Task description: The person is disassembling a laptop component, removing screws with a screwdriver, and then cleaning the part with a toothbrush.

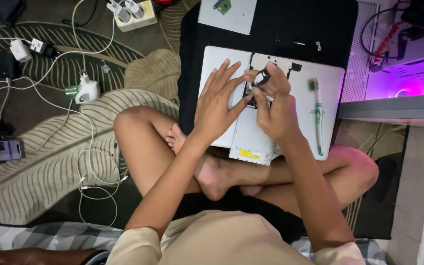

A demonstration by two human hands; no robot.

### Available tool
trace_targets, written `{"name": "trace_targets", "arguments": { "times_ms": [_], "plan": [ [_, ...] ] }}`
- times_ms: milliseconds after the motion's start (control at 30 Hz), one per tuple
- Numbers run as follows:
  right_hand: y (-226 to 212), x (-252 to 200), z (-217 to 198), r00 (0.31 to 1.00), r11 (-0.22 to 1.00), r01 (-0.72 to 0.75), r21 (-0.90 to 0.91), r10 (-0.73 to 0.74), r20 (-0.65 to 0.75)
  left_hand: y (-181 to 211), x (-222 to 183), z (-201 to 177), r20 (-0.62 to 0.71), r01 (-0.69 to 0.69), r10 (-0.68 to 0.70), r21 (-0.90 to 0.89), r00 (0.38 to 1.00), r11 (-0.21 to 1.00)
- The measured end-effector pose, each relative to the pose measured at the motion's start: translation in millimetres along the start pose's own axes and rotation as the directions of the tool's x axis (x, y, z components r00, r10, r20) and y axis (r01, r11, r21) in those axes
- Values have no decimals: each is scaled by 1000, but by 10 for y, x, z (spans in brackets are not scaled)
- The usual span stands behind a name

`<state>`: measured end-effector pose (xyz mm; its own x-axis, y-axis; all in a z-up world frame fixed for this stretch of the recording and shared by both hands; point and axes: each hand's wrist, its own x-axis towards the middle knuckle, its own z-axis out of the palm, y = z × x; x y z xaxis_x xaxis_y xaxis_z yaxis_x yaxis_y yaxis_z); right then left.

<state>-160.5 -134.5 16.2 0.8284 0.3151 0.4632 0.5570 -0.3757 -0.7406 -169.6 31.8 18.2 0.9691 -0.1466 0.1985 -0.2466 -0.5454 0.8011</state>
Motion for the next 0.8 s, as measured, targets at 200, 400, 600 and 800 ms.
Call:
{"name": "trace_targets", "arguments": {
  "times_ms": [200, 400, 600, 800],
  "plan": [
    [36, -5, -36, 1000, 1000, -1, -25, 2, 19, -41, -18, 38, -28, -8, 8, 0, 1000, 1000],
    [131, -49, -32, 996, 993, -81, 82, 84, -31, -53, -13, 46, -28, -8, 8, 3, 1000, 1000],
    [65, -93, -36, 977, 978, -165, 130, 180, -112, -29, -11, 4, -49, 3, -6, -68, 999, 998],
    [101, -191, -65, 975, 979, -103, 174, 134, -177, -65, -1, 10, -76, 1, -14, -180, 997, 984]
  ]
}}
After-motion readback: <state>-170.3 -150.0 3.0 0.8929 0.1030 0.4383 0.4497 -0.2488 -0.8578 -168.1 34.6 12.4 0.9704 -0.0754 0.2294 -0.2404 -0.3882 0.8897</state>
